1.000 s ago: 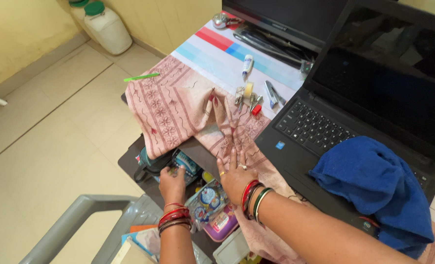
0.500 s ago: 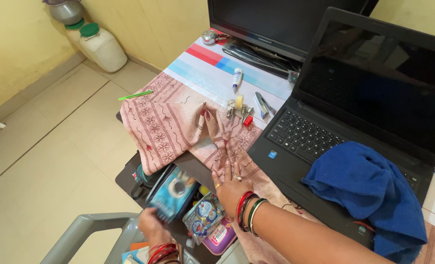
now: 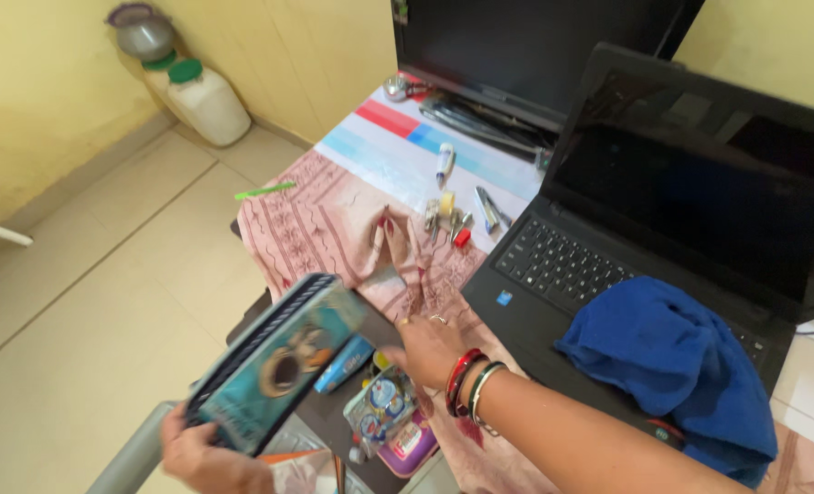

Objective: The person picks up and arranges a workbook, a notepad, and a blue cloth on a desk, then places stationery items and a padlock into a pencil case before zipping it closed.

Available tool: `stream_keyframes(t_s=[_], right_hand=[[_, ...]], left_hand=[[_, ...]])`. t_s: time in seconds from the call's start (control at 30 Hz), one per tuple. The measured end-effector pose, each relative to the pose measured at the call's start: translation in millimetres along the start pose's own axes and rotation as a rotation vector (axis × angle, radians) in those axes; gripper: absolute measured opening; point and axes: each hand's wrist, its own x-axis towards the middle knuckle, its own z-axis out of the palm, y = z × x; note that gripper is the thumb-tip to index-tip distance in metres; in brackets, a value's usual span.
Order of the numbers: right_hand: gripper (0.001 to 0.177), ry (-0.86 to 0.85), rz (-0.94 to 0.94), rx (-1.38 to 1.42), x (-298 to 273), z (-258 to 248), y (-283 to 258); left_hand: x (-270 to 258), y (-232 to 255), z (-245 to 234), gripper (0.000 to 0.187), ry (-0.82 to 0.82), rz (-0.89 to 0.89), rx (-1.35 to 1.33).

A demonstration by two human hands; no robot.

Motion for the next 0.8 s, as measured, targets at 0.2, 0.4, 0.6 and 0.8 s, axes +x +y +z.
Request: stream_keyframes(t_s=[0.2, 0.4, 0.6, 0.8], right_hand=[[0.084, 0.098, 0.476, 1.902, 17, -65, 3], [0.099, 0.414, 0.302, 2.135, -30, -163, 58], [0.068, 0.688, 0.466, 2.049, -45, -187, 106], [0.061, 0.567, 0.718, 1.968, -36, -166, 100]], left_hand=[[-39, -11, 80, 0.047, -0.353, -0.419, -0.354], [-39, -46, 142, 0.051, -1.067, -0.460, 0.020], [-1, -76, 129, 0.043, -0.764, -0.239, 0.562], [27, -197, 28, 0.079, -0.070, -0.202, 1.181]])
